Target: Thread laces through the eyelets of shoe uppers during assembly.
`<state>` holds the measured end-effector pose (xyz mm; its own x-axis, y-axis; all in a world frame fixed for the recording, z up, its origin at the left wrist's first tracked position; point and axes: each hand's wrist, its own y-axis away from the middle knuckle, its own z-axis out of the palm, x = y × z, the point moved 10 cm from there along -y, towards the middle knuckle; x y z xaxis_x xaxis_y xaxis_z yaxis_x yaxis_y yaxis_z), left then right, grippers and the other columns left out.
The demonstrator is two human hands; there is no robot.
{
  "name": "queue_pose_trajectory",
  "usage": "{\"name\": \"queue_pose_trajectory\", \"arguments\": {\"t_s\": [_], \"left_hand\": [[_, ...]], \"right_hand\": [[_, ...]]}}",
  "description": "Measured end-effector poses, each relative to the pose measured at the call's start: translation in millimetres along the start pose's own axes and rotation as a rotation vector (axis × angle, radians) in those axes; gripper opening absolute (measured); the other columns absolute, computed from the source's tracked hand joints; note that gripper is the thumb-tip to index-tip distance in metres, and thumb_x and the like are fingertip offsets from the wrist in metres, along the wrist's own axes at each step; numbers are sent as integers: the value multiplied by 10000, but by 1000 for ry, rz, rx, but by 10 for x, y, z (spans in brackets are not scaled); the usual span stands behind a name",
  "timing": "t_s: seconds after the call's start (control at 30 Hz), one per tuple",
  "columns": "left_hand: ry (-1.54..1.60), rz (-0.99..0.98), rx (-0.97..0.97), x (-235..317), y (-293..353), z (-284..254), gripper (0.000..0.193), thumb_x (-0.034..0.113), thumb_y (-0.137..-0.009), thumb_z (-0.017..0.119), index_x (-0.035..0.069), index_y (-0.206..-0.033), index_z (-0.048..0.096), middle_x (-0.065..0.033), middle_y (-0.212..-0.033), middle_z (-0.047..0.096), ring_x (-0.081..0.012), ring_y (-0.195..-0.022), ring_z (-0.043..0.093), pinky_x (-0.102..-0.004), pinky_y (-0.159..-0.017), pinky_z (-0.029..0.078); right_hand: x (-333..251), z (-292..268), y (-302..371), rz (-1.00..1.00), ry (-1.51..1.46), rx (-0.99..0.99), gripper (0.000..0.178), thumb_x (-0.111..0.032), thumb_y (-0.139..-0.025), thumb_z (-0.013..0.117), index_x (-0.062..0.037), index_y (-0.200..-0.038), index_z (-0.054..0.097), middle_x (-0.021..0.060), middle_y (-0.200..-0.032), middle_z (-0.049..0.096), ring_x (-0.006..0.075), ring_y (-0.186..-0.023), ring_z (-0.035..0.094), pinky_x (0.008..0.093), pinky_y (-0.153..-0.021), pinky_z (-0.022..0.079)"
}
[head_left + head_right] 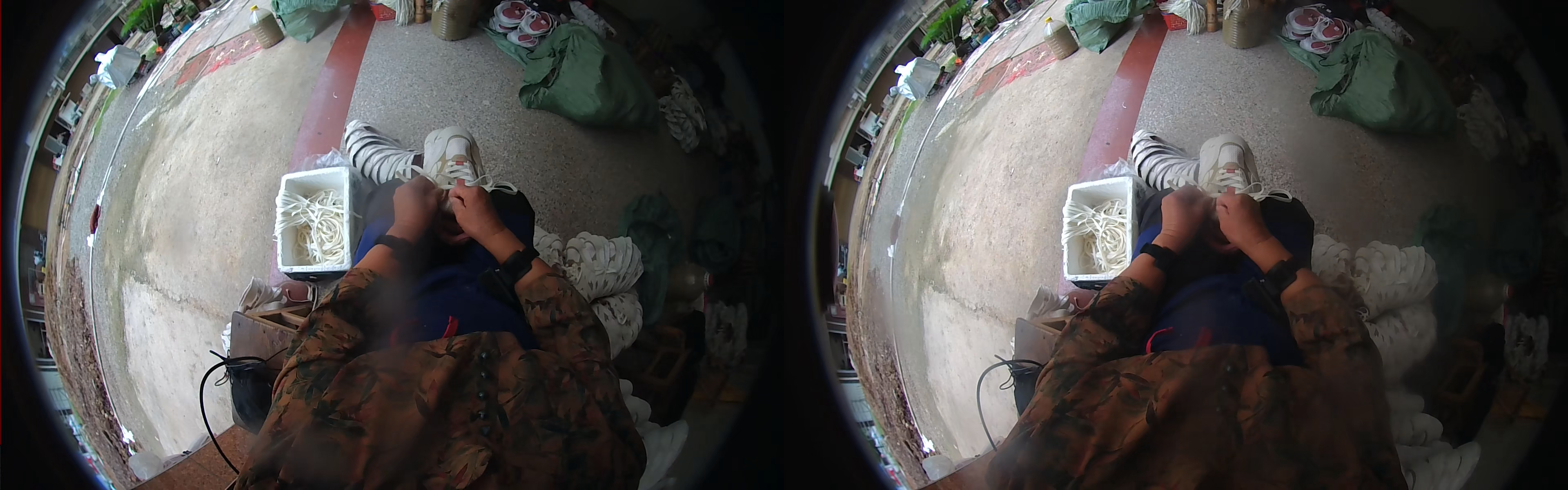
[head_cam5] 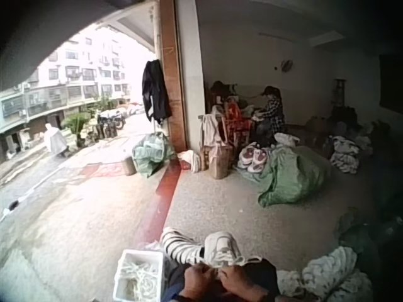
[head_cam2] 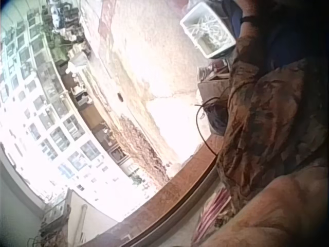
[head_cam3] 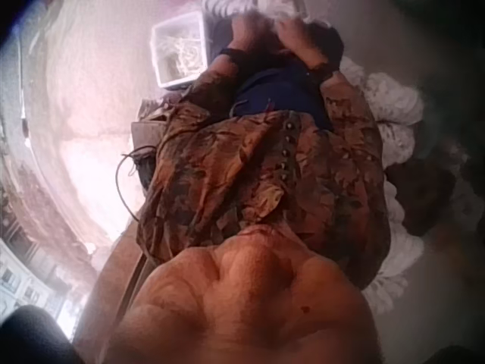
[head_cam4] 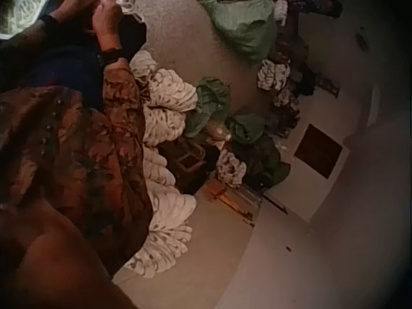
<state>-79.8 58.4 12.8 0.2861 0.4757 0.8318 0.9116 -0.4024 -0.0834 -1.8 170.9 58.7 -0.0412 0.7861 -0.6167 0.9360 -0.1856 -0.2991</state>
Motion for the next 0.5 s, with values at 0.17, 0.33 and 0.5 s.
{"name": "queue_pose_trajectory", "arguments": {"t_s": [0.17,0.33,0.5], "left_hand": [[-402,621,-21,417,193,218,76,198,-742,583,144,-774,627,-62,-767,600,-248,-719,599,-387,-637,499],[-405,458,-36,239,132,227,81,164,-759,558,127,-764,629,-80,-768,615,-290,-730,604,-405,-645,495],[-275,216,-29,17,4,91,121,141,-778,541,78,-744,638,-148,-760,619,-361,-750,600,-445,-653,474]], "right_hand": [[174,241,-25,93,-12,-54,89,-85,-762,546,-11,-713,549,243,-766,593,426,-774,583,490,-687,459],[84,307,11,-39,128,-2,78,-99,-765,559,-22,-753,569,214,-799,607,412,-777,593,480,-689,473],[9,394,-55,-54,271,-41,87,-119,-769,562,-38,-770,593,199,-803,616,380,-738,608,467,-679,485]]}}
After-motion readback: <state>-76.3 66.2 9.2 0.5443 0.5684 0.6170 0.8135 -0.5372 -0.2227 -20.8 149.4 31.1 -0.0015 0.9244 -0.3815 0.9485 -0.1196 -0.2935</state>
